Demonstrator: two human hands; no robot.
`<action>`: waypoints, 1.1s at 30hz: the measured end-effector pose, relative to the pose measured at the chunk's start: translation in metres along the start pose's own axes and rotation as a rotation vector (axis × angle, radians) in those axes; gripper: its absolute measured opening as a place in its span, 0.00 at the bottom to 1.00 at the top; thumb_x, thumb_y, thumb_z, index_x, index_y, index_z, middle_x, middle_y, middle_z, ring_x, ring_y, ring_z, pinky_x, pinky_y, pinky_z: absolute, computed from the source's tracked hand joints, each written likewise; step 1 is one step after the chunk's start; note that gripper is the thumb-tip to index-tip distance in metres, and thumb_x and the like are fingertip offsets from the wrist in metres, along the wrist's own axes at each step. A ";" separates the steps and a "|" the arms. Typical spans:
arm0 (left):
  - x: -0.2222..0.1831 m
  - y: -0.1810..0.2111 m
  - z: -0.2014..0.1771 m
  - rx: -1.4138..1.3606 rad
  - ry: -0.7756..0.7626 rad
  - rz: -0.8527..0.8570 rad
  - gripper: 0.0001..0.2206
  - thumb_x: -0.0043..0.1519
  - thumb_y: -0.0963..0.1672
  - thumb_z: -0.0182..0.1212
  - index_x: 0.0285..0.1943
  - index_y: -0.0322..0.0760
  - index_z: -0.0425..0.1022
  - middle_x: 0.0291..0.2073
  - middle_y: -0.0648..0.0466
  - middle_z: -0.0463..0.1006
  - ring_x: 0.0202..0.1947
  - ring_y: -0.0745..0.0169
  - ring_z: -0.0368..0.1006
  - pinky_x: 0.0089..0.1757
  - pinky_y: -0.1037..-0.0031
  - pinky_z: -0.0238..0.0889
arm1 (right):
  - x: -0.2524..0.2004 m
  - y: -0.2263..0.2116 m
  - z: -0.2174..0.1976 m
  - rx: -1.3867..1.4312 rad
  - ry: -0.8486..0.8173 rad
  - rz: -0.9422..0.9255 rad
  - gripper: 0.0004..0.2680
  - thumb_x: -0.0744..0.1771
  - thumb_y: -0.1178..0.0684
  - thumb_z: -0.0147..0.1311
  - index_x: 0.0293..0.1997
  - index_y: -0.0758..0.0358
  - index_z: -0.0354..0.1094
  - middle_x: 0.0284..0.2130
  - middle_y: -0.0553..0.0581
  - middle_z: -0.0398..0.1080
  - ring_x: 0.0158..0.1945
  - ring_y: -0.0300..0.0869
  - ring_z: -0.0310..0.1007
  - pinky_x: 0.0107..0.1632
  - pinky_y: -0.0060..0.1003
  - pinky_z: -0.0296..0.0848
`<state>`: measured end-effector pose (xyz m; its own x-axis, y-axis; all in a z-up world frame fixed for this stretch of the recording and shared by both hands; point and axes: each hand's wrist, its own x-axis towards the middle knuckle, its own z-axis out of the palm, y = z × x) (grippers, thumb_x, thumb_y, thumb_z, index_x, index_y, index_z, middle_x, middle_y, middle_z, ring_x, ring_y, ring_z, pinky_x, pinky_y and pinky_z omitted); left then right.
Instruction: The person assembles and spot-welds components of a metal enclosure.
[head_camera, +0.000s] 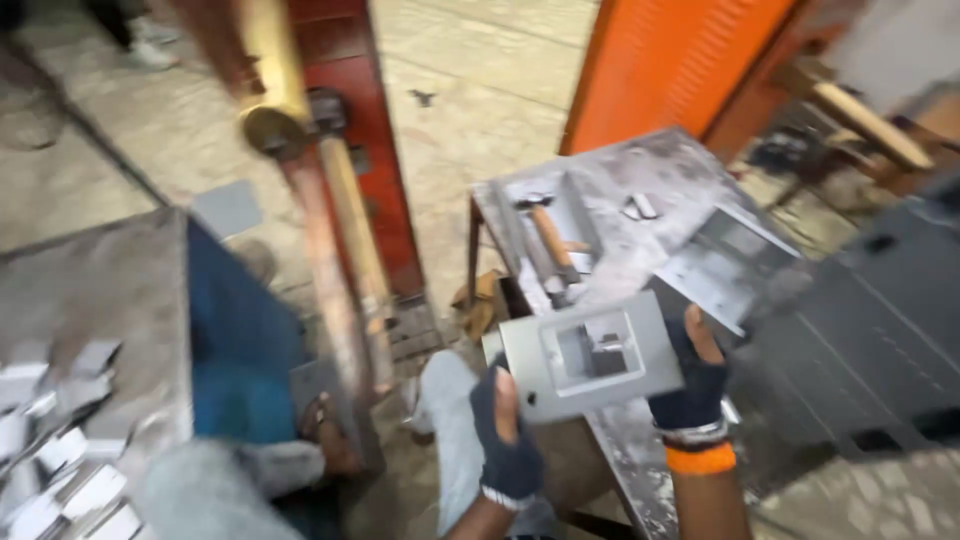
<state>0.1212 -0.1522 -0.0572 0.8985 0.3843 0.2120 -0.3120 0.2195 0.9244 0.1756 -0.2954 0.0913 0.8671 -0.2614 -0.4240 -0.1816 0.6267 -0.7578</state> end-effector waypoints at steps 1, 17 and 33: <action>-0.008 0.025 -0.011 0.006 0.030 0.006 0.23 0.71 0.51 0.45 0.56 0.25 0.77 0.40 0.46 0.81 0.43 0.57 0.73 0.46 0.68 0.66 | 0.012 0.019 -0.018 -0.015 -0.021 0.017 0.18 0.68 0.41 0.32 0.29 0.57 0.72 0.23 0.51 0.71 0.26 0.40 0.68 0.35 0.35 0.66; 0.097 0.114 -0.130 0.091 0.349 0.091 0.27 0.71 0.55 0.46 0.27 0.32 0.73 0.20 0.58 0.72 0.22 0.70 0.65 0.28 0.73 0.57 | -0.016 0.170 0.008 -0.009 -0.368 -0.163 0.09 0.69 0.52 0.50 0.30 0.64 0.69 0.24 0.48 0.68 0.29 0.35 0.66 0.33 0.32 0.64; 0.140 0.051 -0.166 0.255 -0.053 0.129 0.17 0.62 0.49 0.61 0.44 0.27 0.81 0.34 0.56 0.80 0.36 0.70 0.72 0.40 0.73 0.66 | 0.018 0.204 -0.065 -0.588 -0.478 -0.910 0.17 0.75 0.45 0.41 0.41 0.73 0.67 0.30 0.65 0.71 0.37 0.50 0.71 0.43 0.40 0.70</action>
<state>0.1794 0.0616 -0.0329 0.8734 0.3459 0.3427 -0.3428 -0.0630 0.9373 0.1236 -0.2200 -0.1031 0.8505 -0.0572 0.5229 0.5148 -0.1142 -0.8497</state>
